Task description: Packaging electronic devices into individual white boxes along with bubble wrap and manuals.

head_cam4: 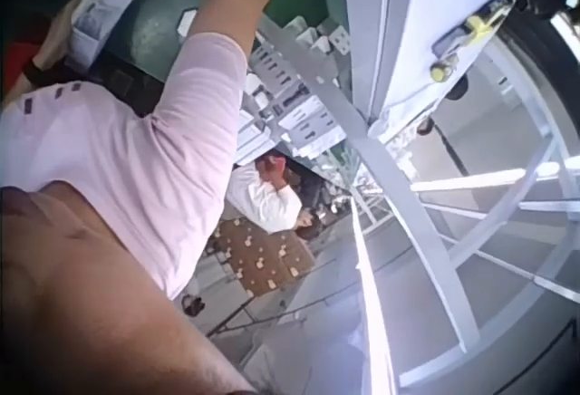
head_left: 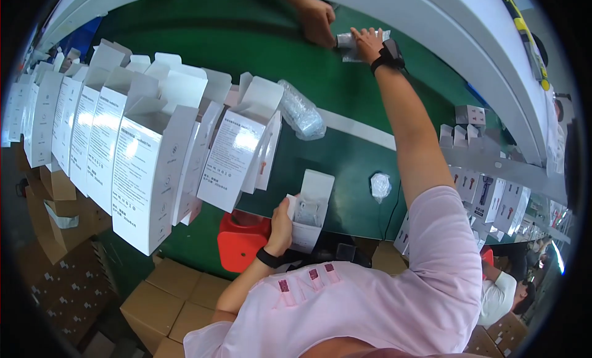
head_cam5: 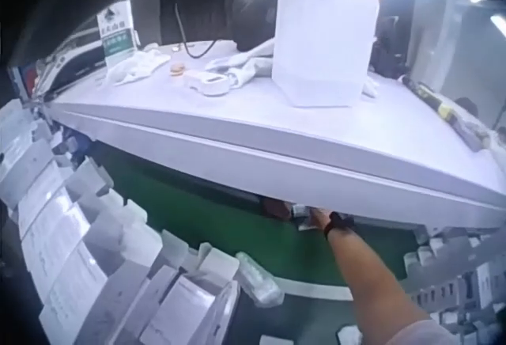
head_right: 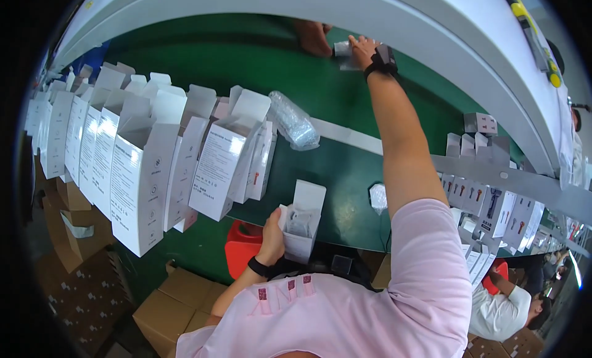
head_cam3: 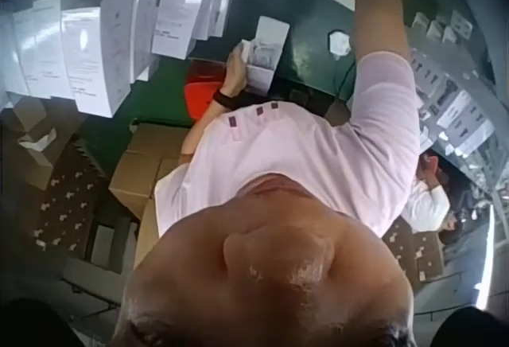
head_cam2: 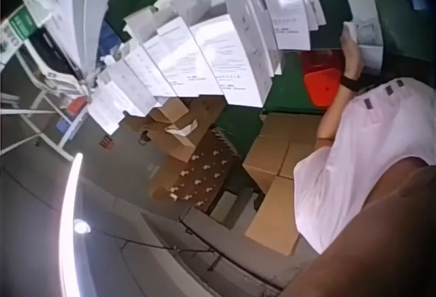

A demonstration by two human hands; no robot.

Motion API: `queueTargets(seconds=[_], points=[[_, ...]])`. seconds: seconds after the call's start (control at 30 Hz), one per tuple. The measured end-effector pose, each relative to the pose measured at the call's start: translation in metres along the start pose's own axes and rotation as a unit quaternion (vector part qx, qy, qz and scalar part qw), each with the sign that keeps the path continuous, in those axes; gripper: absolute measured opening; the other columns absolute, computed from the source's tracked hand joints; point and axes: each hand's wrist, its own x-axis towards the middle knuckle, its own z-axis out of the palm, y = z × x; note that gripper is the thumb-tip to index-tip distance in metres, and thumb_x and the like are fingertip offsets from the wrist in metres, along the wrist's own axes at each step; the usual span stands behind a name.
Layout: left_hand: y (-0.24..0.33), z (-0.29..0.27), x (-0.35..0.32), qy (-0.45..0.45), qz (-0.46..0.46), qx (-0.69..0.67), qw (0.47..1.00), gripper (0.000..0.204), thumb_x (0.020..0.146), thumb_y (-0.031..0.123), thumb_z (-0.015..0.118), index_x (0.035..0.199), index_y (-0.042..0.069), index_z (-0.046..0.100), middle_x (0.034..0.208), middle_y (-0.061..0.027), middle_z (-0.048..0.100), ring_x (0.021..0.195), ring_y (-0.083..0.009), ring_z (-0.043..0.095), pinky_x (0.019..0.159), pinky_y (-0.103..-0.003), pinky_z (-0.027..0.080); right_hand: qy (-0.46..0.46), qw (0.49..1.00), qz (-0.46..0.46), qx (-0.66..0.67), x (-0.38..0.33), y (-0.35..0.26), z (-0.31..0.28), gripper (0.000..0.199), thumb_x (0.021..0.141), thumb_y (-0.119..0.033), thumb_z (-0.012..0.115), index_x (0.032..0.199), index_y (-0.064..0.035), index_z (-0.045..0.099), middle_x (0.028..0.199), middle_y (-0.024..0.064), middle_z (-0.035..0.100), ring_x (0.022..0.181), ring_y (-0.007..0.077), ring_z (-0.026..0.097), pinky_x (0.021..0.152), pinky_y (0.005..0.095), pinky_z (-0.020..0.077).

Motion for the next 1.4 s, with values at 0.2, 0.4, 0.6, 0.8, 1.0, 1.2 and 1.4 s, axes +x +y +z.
queueTargets(seconds=[0.2,0.4,0.6,0.8,1.0,1.2,1.4], points=[[-0.004,-0.014,0.019,0.004,-0.041,-0.098,0.994,0.041,0.099,0.034,0.040,0.114,0.001,0.059,0.110,-0.0095,0.065,0.104,-0.0232,0.061,0.093,-0.036,0.045,0.040,0.998,0.028,0.049,-0.031,-0.010,-0.015,0.046,0.067,-0.038,0.071,0.103,-0.0111,0.063,0.103,0.0152,0.062,0.104,0.0348,0.059,0.089,0.0501,0.0465],[0.014,-0.019,0.002,0.014,-0.020,-0.137,0.990,0.039,0.099,0.033,0.041,0.113,0.003,0.060,0.111,-0.0082,0.065,0.105,-0.0231,0.061,0.096,-0.036,0.044,-0.172,0.935,0.090,0.297,-0.156,-0.035,-0.055,0.057,0.064,-0.046,0.071,0.089,0.0053,0.069,0.089,0.0269,0.068,0.083,0.0378,0.068,0.074,0.0435,0.0532],[0.028,-0.031,-0.014,0.014,0.020,-0.177,0.984,0.038,0.098,0.032,0.040,0.116,0.004,0.060,0.114,-0.0091,0.064,0.108,-0.0239,0.059,0.099,-0.038,0.042,-0.168,0.890,0.169,0.388,-0.293,-0.099,-0.038,0.073,0.069,-0.055,0.073,0.101,0.0099,0.064,0.095,0.0287,0.066,0.089,0.0398,0.065,0.078,0.0441,0.0518],[0.060,0.003,-0.044,0.001,0.029,-0.123,0.992,0.038,0.099,0.027,0.040,0.125,0.003,0.052,0.119,-0.0097,0.060,0.110,-0.0256,0.057,0.099,-0.038,0.042,0.049,0.902,0.226,0.364,-0.379,-0.028,-0.031,0.046,0.084,-0.031,0.067,0.113,0.0035,0.060,0.103,0.0245,0.065,0.089,0.0374,0.065,0.079,0.0409,0.0518],[0.054,0.034,-0.056,-0.050,0.027,-0.064,0.996,0.038,0.099,0.027,0.041,0.124,0.001,0.052,0.117,-0.0094,0.060,0.109,-0.0247,0.057,0.098,-0.037,0.042,-0.066,0.878,0.331,0.339,-0.407,-0.022,-0.018,0.049,0.076,-0.026,0.073,0.113,0.0018,0.057,0.099,0.0279,0.065,0.095,0.0396,0.064,0.081,0.0460,0.0511],[0.038,0.076,-0.054,-0.117,-0.006,-0.046,0.992,0.043,0.100,0.032,0.041,0.123,-0.001,0.055,0.118,-0.0092,0.061,0.110,-0.0199,0.056,0.096,-0.032,0.041,0.045,0.857,0.270,0.436,-0.428,-0.043,0.004,0.028,0.076,-0.020,0.074,0.096,-0.0025,0.064,0.080,0.0154,0.067,0.077,0.0316,0.066,0.070,0.0401,0.0519],[0.048,0.132,-0.068,-0.222,0.190,0.190,0.937,0.049,0.101,0.030,0.032,0.119,-0.005,0.061,0.103,-0.0082,0.066,0.092,-0.0150,0.058,0.089,-0.029,0.042,0.241,0.617,0.265,0.700,-0.465,0.014,-0.237,0.017,0.089,-0.010,0.067,0.103,-0.0030,0.062,0.091,0.0004,0.065,0.077,0.0083,0.058,0.068,0.0233,0.0460]])
